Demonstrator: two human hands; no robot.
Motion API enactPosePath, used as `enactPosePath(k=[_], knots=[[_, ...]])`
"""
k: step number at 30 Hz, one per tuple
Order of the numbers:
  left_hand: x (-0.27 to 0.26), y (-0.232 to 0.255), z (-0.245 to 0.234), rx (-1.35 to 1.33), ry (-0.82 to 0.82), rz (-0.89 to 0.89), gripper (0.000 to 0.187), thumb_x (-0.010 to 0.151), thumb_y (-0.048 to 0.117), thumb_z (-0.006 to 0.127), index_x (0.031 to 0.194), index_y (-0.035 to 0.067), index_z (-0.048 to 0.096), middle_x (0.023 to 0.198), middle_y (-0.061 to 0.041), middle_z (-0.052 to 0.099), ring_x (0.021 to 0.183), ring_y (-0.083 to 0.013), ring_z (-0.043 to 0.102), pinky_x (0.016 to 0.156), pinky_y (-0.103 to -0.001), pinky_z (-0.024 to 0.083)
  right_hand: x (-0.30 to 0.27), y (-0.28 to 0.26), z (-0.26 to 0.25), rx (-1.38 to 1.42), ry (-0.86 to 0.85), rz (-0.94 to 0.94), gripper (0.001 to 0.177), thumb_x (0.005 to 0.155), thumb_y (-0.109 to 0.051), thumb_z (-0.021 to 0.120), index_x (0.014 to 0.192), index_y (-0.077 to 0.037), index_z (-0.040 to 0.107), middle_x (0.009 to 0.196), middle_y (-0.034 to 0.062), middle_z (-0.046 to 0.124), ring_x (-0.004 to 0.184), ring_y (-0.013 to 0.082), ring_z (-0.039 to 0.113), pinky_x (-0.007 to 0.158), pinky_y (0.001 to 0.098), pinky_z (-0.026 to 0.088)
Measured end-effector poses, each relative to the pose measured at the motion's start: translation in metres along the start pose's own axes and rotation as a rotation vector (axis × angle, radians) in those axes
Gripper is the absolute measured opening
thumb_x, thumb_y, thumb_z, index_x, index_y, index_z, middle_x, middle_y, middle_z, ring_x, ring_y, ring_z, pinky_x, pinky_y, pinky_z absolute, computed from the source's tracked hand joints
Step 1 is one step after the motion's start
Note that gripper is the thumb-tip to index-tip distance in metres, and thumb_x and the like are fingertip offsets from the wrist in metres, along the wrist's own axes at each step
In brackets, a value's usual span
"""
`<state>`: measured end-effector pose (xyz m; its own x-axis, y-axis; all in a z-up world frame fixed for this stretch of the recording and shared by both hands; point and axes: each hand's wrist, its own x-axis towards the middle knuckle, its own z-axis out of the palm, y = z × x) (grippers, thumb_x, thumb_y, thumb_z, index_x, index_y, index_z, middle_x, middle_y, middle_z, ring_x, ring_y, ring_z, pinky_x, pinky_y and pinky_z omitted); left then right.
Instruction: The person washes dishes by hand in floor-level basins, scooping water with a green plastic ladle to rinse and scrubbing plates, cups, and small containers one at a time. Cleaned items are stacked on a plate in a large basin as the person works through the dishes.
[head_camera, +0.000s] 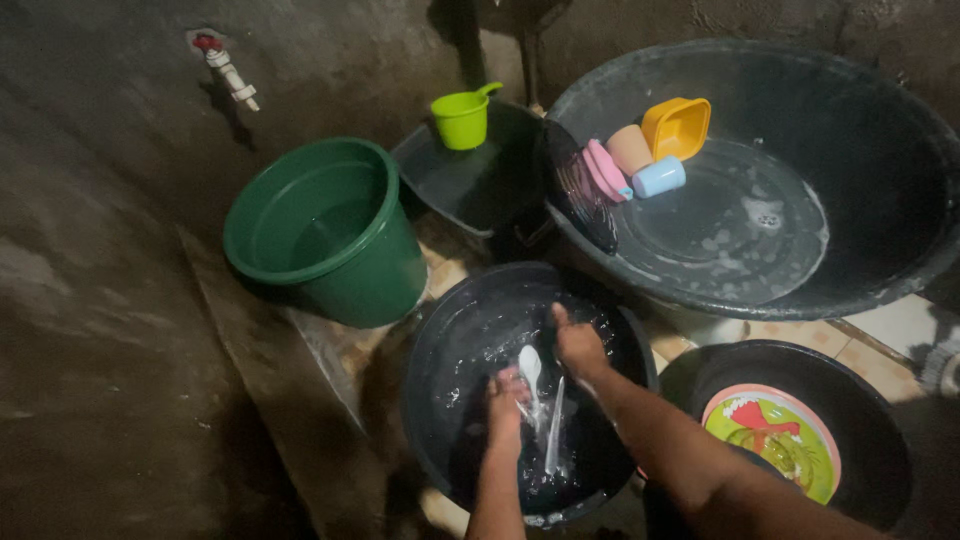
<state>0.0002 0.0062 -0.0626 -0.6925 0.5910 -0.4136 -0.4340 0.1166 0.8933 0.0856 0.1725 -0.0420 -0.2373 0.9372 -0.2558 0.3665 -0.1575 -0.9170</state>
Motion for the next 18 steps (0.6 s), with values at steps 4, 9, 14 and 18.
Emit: enactPosePath(k=[4,9,14,18], knots=[[-0.007,0.016,0.006,0.004,0.094,0.094,0.074,0.092,0.029,0.067,0.152,0.012,0.026,0.129,-0.012,0.061,0.111,-0.0262,0.063,0.094,-0.041,0.051,-0.02,-0.01,0.013,0.104,-0.291,0.09,0.015,0.083,-0.021,0.07,0.096,-0.013,0.074,0.083,0.0034,0.075,0.069,0.0176,0.07,0.063,0.0353,0.057],[-0.056,0.066,0.04,0.643,0.366,0.255,0.08,0.103,0.038,0.063,0.163,0.02,0.014,0.164,-0.021,0.016,0.143,-0.0428,0.029,0.112,-0.056,0.032,-0.048,-0.066,0.016,0.283,-0.21,0.114,0.027,0.09,-0.035,0.066,0.087,-0.01,0.075,0.076,0.001,0.071,0.062,0.0161,0.065,0.059,0.0339,0.053],[-0.069,0.084,0.048,0.294,-0.032,-0.145,0.068,0.099,0.039,0.054,0.158,0.031,0.021,0.14,-0.002,0.049,0.071,-0.0241,0.064,0.065,-0.037,0.056,-0.061,-0.11,0.01,0.545,-0.37,-0.005,0.045,0.105,-0.042,0.067,0.084,-0.001,0.066,0.073,0.0071,0.056,0.062,0.0168,0.048,0.056,0.0327,0.04],[-0.039,0.06,0.007,0.035,-0.201,-0.121,0.043,0.107,0.038,0.055,0.128,0.002,0.06,0.076,-0.004,0.054,0.047,-0.0065,0.04,0.038,-0.022,0.032,-0.049,-0.094,-0.001,0.272,-0.364,-0.243,0.032,0.097,-0.038,0.066,0.111,-0.01,0.07,0.104,0.0076,0.069,0.093,0.018,0.062,0.084,0.0344,0.05]])
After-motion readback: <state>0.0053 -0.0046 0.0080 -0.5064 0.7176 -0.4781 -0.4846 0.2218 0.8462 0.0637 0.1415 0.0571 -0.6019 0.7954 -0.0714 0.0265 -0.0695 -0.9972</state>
